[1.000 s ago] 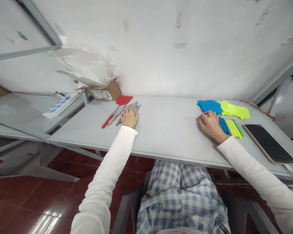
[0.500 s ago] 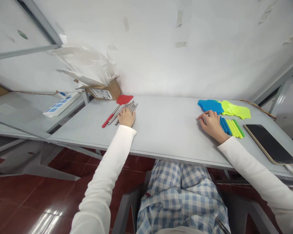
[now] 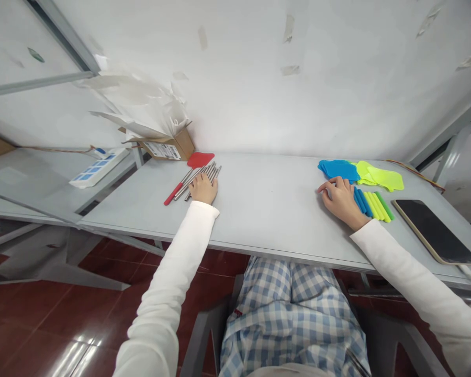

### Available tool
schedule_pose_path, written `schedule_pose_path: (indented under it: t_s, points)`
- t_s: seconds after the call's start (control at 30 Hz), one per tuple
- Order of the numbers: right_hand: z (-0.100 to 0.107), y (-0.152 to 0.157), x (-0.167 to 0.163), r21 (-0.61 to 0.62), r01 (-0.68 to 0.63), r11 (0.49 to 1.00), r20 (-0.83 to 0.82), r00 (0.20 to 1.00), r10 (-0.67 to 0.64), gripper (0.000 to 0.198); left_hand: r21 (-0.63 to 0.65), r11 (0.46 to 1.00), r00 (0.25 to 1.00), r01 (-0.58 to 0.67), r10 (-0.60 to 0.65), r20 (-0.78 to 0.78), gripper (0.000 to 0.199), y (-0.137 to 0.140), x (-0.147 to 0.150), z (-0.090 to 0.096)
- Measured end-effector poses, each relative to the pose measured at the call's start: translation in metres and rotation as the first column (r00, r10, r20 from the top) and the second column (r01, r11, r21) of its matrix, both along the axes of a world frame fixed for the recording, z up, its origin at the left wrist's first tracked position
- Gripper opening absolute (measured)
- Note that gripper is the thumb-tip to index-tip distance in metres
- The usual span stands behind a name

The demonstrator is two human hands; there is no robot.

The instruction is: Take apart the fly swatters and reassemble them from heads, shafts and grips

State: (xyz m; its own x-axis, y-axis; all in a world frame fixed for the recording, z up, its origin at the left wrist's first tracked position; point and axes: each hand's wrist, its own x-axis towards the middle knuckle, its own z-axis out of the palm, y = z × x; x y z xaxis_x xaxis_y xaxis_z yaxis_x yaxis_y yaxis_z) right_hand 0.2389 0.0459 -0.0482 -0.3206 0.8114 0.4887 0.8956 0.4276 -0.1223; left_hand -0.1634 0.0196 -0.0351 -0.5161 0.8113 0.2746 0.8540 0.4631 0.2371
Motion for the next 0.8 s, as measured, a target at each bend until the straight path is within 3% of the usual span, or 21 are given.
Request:
schedule_pose_path:
  t_s: [0.13,0.27,0.4,0.8]
  points:
    - [0.000,0.000,0.000,0.002,0.007,1.000,0.006,1.000,-0.007,0.026,0.065,0.996,0.998,-0.053,0.051,0.037,0.044,0.001,-0.005,0.003]
    - [0.000,0.000,-0.001,0.002,0.000,1.000,0.003,1.000,0.000,0.026,0.145,0.969,0.980,-0.198,0.194,0.040,0.041,-0.001,-0.026,0.010]
    - [0.001,-0.001,-0.002,-0.007,-0.001,1.000,0.007,1.000,0.001,0.027,0.102,0.944,0.948,-0.315,0.308,0.077,0.043,-0.006,-0.048,0.013]
    - [0.000,0.000,-0.001,0.008,0.003,1.000,0.013,1.000,-0.004,0.027,-0.001,0.947,0.924,-0.321,0.313,0.222,0.038,0.000,-0.077,0.008]
